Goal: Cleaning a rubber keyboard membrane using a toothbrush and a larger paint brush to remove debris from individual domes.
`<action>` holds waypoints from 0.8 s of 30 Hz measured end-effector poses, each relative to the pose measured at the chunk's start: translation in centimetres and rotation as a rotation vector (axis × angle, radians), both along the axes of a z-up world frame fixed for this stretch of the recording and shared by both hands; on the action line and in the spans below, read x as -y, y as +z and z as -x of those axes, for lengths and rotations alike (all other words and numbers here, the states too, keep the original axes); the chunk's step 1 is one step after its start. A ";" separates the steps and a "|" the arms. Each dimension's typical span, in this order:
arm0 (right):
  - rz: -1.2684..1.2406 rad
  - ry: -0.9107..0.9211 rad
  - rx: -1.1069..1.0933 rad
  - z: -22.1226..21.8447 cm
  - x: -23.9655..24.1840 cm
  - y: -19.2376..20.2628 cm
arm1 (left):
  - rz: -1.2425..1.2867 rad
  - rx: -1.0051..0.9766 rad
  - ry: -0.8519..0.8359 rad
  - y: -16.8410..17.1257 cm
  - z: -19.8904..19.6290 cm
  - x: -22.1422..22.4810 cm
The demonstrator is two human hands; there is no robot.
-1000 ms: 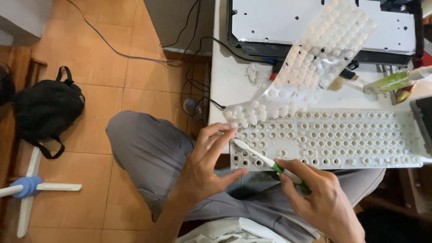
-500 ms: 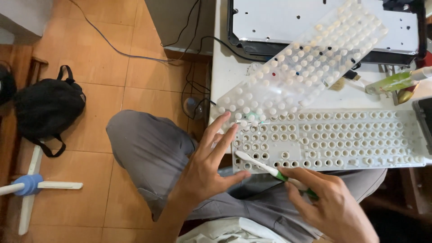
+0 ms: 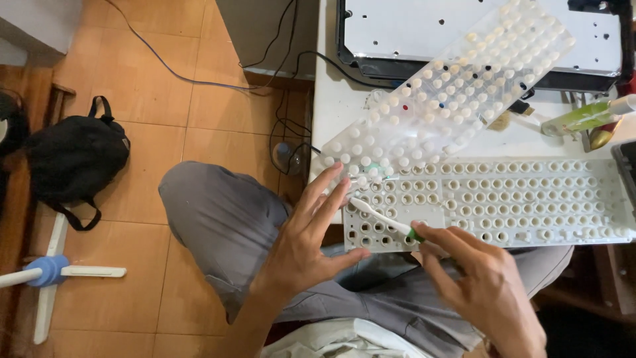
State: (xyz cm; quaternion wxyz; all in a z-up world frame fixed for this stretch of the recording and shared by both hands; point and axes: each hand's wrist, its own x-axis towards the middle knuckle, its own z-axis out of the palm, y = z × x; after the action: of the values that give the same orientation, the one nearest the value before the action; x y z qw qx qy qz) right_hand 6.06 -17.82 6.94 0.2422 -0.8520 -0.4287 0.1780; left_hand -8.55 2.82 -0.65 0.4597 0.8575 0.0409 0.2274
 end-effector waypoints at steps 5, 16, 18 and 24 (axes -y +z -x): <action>-0.009 -0.049 0.084 -0.5 -0.2 0.3 | -0.010 -0.017 0.020 0.3 -0.2 0.1; -0.013 -0.134 0.069 -1.2 0.6 0.0 | -0.006 -0.128 0.066 1.5 -0.5 0.4; -0.026 -0.160 0.062 -1.3 0.6 0.0 | 0.004 -0.192 0.054 1.1 -0.5 0.4; -0.102 0.019 0.021 -0.3 -0.9 -0.5 | 0.037 -0.244 0.047 2.2 -0.8 0.0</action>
State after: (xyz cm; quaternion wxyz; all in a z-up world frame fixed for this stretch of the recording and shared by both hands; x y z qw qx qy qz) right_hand 6.41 -16.87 6.45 0.2791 -0.8361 -0.4480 0.1491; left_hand -7.75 2.80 1.54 0.4615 0.8690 0.1208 0.1311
